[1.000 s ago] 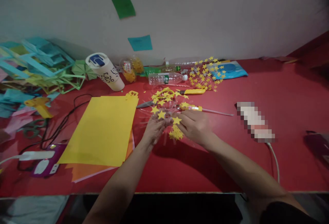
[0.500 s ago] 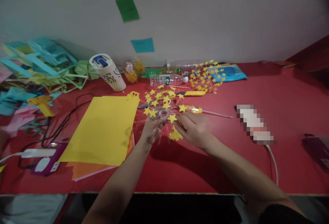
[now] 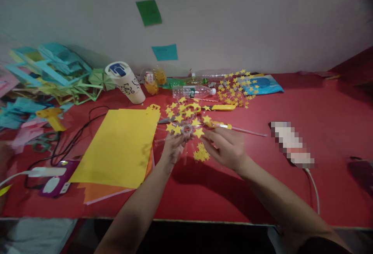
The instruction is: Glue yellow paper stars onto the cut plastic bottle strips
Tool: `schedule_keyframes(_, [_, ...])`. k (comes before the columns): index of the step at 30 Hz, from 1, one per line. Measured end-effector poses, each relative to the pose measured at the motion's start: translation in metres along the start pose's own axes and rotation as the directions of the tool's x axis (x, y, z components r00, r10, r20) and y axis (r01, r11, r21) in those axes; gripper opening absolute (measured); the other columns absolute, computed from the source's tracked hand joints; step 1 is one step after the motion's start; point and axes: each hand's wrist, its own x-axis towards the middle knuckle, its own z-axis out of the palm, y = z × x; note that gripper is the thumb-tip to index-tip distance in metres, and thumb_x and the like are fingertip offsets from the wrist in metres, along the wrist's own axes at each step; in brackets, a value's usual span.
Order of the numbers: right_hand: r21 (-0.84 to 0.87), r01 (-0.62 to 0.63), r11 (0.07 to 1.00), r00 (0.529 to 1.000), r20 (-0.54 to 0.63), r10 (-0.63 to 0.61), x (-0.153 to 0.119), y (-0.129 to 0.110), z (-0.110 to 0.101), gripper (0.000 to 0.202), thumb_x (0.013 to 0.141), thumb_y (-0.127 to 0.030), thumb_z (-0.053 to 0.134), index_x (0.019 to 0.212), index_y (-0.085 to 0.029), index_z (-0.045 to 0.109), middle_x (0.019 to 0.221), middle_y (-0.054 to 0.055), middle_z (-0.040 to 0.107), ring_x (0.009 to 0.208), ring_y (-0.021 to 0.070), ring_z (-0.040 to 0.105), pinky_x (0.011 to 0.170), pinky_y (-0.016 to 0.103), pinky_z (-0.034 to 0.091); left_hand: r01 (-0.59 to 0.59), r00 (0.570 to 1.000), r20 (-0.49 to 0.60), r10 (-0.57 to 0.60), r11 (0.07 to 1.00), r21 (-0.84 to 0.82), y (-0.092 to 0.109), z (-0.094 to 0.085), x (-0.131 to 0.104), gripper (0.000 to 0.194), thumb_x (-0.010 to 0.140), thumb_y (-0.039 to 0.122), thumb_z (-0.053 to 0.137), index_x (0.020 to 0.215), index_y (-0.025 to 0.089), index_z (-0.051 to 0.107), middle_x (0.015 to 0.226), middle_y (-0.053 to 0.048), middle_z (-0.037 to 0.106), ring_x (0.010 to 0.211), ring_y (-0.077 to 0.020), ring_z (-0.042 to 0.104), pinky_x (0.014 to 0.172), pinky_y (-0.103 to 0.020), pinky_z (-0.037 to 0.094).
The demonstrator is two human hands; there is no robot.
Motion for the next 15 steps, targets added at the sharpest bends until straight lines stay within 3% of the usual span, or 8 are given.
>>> schedule_keyframes(4, [0.097,-0.134,0.986,0.987,-0.074,0.141,0.005,0.009,-0.014,0.009,0.087,-0.011,0.054,0.087,-0.017,0.061,0.067,0.001,0.063,0.056,0.0094,0.055,0.053,0.021,0.044,-0.088,0.996,0.02,0.088,0.996,-0.008,0.0,-0.002,0.0,0.044,0.046,0.032,0.09,0.077,0.018,0.062,0.078,0.0,0.071,0.063,-0.0133,0.067,0.064,-0.026,0.055])
schedule_keyframes(8, [0.083,-0.158,0.984,0.98,-0.107,0.166,0.008,0.014,-0.026,0.011,0.086,-0.009,0.055,0.084,-0.02,0.06,0.062,-0.002,0.059,0.054,0.0092,0.053,0.052,0.022,0.042,-0.164,0.986,0.012,0.164,0.986,-0.015,-0.004,-0.004,0.003,0.044,0.049,0.029,0.09,0.079,0.018,0.06,0.076,0.001,0.069,0.065,-0.0134,0.068,0.065,-0.026,0.055])
schedule_keyframes(12, [0.083,0.026,0.996,1.0,0.005,-0.026,0.007,0.008,-0.026,0.01,0.085,-0.009,0.055,0.086,-0.018,0.059,0.06,-0.002,0.06,0.05,0.0088,0.05,0.049,0.021,0.04,-0.226,0.974,-0.035,0.226,0.974,-0.001,-0.01,-0.007,0.007,0.048,0.05,0.029,0.09,0.083,0.019,0.057,0.077,0.003,0.069,0.062,-0.0115,0.067,0.063,-0.024,0.056])
schedule_keyframes(15, [0.052,0.163,0.985,0.981,0.094,-0.167,0.005,0.001,-0.019,0.009,0.087,-0.011,0.054,0.083,-0.016,0.06,0.059,-0.001,0.06,0.051,0.0097,0.05,0.051,0.022,0.039,-0.252,0.965,-0.06,0.253,0.967,0.029,-0.012,-0.008,0.008,0.048,0.052,0.028,0.089,0.086,0.02,0.056,0.076,0.004,0.067,0.065,-0.0123,0.068,0.065,-0.025,0.057])
